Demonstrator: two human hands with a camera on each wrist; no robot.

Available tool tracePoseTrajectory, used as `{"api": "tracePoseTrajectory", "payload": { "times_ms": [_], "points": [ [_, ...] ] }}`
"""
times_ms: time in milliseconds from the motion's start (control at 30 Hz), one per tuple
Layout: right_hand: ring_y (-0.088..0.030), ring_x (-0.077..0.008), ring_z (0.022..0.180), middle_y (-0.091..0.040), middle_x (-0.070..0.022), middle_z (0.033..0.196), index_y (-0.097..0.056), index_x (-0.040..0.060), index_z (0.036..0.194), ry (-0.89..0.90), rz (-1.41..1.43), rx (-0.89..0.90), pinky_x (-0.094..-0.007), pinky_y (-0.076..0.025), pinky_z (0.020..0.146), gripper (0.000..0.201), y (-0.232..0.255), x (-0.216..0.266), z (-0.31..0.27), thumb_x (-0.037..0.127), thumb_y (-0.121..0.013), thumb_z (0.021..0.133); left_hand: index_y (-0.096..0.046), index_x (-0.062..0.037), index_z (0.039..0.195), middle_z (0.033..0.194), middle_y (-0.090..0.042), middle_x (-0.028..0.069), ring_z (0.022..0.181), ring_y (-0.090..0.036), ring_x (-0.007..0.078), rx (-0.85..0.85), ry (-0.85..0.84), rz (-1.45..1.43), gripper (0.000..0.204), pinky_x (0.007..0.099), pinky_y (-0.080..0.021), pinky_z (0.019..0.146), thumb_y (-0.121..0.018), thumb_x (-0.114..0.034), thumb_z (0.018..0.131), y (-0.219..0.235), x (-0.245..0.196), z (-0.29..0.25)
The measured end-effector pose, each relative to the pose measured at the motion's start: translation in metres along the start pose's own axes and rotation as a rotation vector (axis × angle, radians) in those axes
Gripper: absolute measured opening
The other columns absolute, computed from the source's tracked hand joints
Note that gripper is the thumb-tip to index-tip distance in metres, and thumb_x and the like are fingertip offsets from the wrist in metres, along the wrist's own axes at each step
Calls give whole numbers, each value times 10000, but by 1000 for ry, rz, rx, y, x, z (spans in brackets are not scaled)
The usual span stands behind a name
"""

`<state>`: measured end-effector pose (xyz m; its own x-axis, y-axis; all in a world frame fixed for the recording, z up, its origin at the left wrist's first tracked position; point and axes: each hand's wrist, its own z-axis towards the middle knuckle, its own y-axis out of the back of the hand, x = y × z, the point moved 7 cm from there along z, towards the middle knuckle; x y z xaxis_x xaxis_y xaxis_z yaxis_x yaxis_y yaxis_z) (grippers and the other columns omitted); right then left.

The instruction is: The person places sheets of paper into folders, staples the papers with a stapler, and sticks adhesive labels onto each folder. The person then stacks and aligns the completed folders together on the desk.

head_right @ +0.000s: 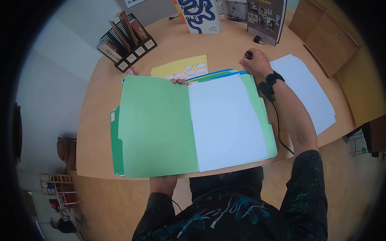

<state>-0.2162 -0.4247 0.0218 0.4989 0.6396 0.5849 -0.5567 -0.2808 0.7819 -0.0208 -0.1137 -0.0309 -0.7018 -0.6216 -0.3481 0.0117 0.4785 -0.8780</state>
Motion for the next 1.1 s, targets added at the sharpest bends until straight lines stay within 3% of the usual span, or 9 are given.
{"api": "tracePoseTrajectory", "payload": {
  "times_ms": [200, 267, 333, 467, 600, 667, 833, 900, 1100],
  "points": [
    [-560, -367, 1269, -542, -239, 1418, -559, 1, 1357, 208, -214, -418, -447, -432, 1078, 578, 39, 50, -47, 332, -697, 905, -547, 4, 865, 899, -562, 109, 941, -588, 245, -23, 62, -97, 308, 376, -528, 1014, -531, -241, 1049, -7, 0, -14],
    [-548, -368, 1288, -542, -216, 1436, -554, 16, 1396, 206, -41, -243, -424, -414, 1103, 571, 55, 85, -83, 307, -685, 923, -550, 7, 869, 902, -565, 111, 947, -588, 248, -56, 116, -149, 311, 373, -525, 1022, -525, -242, 1052, -8, 3, -18],
    [-529, -358, 1318, -511, -193, 1486, -577, 24, 1382, 236, 149, 363, -414, -421, 1099, 540, 24, 105, -114, 304, -684, 932, -551, 18, 890, 907, -569, 111, 960, -590, 252, 7, 34, -106, 322, 368, -526, 1025, -547, -266, 1041, -9, 1, -15],
    [-376, -349, 1456, -411, -195, 1573, -567, 58, 1418, 400, 13, 469, -428, -317, 1182, 586, -10, 92, -148, 354, -695, 928, -563, 3, 916, 950, -594, 120, 989, -597, 243, 261, 8, 101, 273, 370, -526, 1027, -587, -248, 1023, 1, -3, 16],
    [-195, -358, 1541, -313, -194, 1629, -511, 91, 1481, 421, -14, 534, -462, -173, 1247, 663, -17, 83, -155, 387, -701, 919, -610, -18, 1043, 1066, -633, 121, 1083, -608, 227, 206, -212, 989, 173, 342, -489, 1071, -706, -120, 941, -49, -11, -40],
    [-194, -364, 1540, -311, -190, 1631, -504, 95, 1487, 424, 4, 535, -466, -166, 1248, 672, -18, 81, -154, 383, -707, 915, -624, -19, 1118, 1127, -645, 116, 1116, -611, 229, 180, -233, 1409, 258, 338, -478, 1082, -750, -84, 904, -53, -11, -40],
    [-217, -367, 1531, -310, -210, 1626, -438, 67, 1523, 443, 31, 546, -466, -210, 1235, 769, -14, 75, -160, 403, -732, 897, -527, -2, 1368, 1345, -597, 111, 1196, -600, 214, 625, -300, 958, 617, 341, -497, 1029, -823, -90, 834, -45, 0, -22],
    [-270, -345, 1506, -312, -236, 1611, -375, 16, 1537, -13, 644, 689, -456, -280, 1208, 862, -20, 51, -165, 426, -756, 881, -528, 1, 1364, 1317, -616, 128, 1185, -612, 202, 559, -270, 1065, 591, 335, -511, 1003, -803, -74, 846, -41, 4, -21],
    [-559, -245, 1264, -563, -185, 1423, -471, 0, 1461, 33, 640, 499, -390, -439, 1080, 761, -22, 61, -161, 340, -800, 864, -519, 15, 1329, 1033, -734, 120, 897, -707, 164, 428, -143, 1227, 516, 290, -580, 800, -759, -62, 879, -27, 9, -18]
  ]
}}
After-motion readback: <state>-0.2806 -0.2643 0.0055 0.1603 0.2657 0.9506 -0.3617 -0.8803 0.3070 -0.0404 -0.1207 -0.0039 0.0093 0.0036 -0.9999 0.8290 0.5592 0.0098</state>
